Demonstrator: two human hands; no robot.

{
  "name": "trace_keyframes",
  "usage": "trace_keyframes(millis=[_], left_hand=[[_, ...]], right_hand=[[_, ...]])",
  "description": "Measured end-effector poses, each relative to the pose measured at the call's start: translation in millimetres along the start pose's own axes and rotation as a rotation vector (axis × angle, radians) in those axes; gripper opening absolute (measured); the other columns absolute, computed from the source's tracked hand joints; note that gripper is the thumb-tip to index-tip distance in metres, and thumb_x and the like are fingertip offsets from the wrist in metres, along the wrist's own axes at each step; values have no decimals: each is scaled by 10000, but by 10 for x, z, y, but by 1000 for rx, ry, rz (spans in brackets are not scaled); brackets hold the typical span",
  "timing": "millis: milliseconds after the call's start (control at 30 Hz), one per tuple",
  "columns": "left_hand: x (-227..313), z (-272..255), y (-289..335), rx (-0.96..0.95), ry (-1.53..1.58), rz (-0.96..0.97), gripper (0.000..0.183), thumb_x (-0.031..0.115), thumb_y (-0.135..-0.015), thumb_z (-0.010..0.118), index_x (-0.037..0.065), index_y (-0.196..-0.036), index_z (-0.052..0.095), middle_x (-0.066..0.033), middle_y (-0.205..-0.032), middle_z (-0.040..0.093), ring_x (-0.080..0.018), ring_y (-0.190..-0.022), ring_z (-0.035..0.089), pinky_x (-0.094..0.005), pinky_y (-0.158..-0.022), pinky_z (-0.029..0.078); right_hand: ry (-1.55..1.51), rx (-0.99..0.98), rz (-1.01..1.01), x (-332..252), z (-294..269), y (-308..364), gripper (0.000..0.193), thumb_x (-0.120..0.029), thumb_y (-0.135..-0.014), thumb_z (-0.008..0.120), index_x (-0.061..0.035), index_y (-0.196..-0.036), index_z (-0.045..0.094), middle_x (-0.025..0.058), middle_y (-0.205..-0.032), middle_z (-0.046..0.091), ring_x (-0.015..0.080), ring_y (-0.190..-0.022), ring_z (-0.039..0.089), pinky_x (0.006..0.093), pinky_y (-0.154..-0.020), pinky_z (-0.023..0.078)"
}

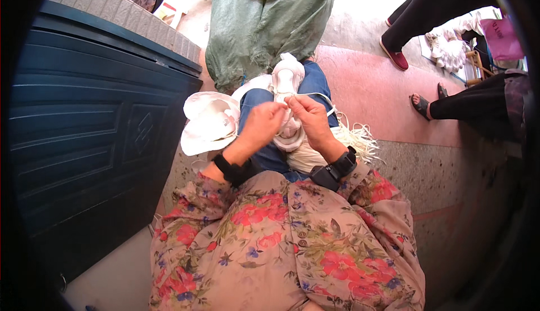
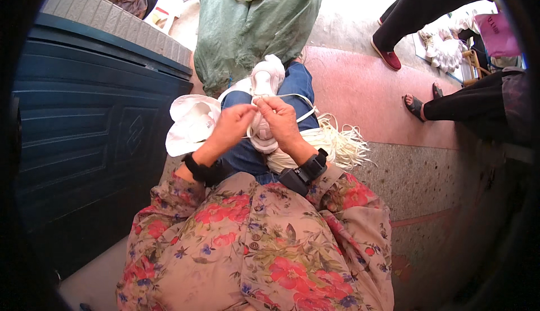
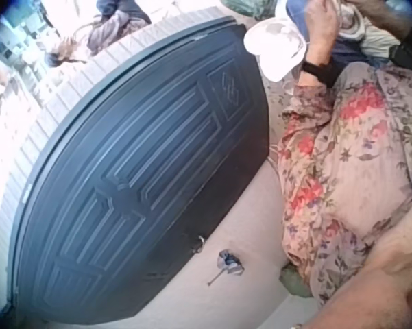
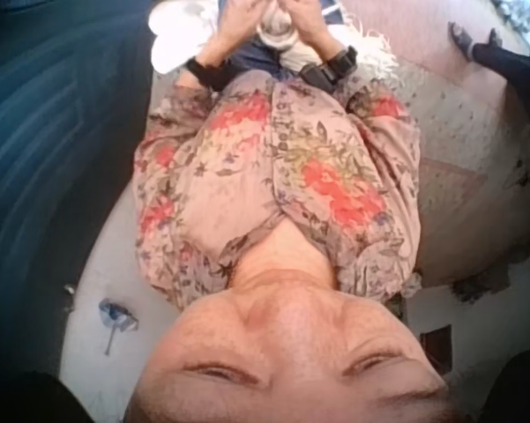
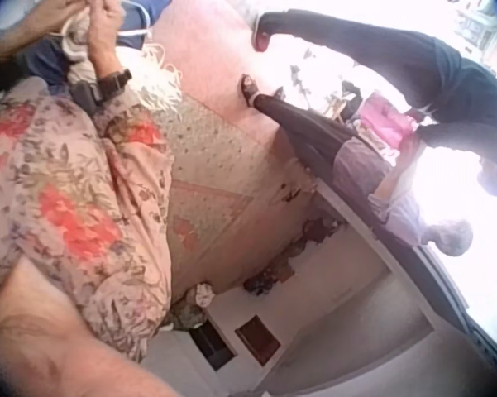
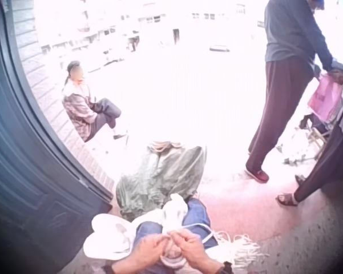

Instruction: The recorder is lacing a pair of white sneakers while sitting down at a workshop entrance.

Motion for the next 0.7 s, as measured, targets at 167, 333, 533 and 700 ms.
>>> trace_keyframes(millis=[167, 333, 533, 700], left_hand=[[-410, -88, -515, 59, -161, 7, 204, 146, -763, 573, -15, -874, 634, -202, -838, 624, -346, -837, 601, -389, -750, 465], [-634, 93, -853, -293, -317, -77, 262, 236, -697, 667, 7, -817, 627, -167, -821, 633, -308, -811, 606, -371, -719, 463], [-630, 59, -1092, -432, -502, 123, 196, 202, -671, 680, 37, -748, 608, -148, -762, 627, -303, -717, 598, -373, -656, 465], [-606, -65, -1142, -600, 56, -174, 145, 73, -716, 639, 18, -839, 584, -39, -754, 590, -122, -687, 545, -236, -628, 435]], right_hand=[[127, 3, -118, -358, -19, -71, 234, -193, -890, 559, 12, -986, 619, 13, -748, 603, 45, -682, 522, 201, -645, 417], [248, -139, -393, -1177, 52, -59, 179, -124, -897, 539, 21, -972, 614, 5, -662, 570, 56, -634, 519, 190, -597, 420], [270, -209, -564, -2073, 238, 90, 192, -154, -896, 541, -13, -993, 629, 15, -659, 571, 57, -619, 533, 180, -586, 431], [472, -155, -844, -3036, 299, 268, 274, -197, -945, 425, 30, -1034, 550, 32, -678, 500, 114, -616, 479, 345, -844, 418]])
Point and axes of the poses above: each hand's wrist, its own y-axis away from the middle knuckle, its own z-axis out of the palm, x = y × z, the point moved 2 cm from there along -y, towards the middle knuckle
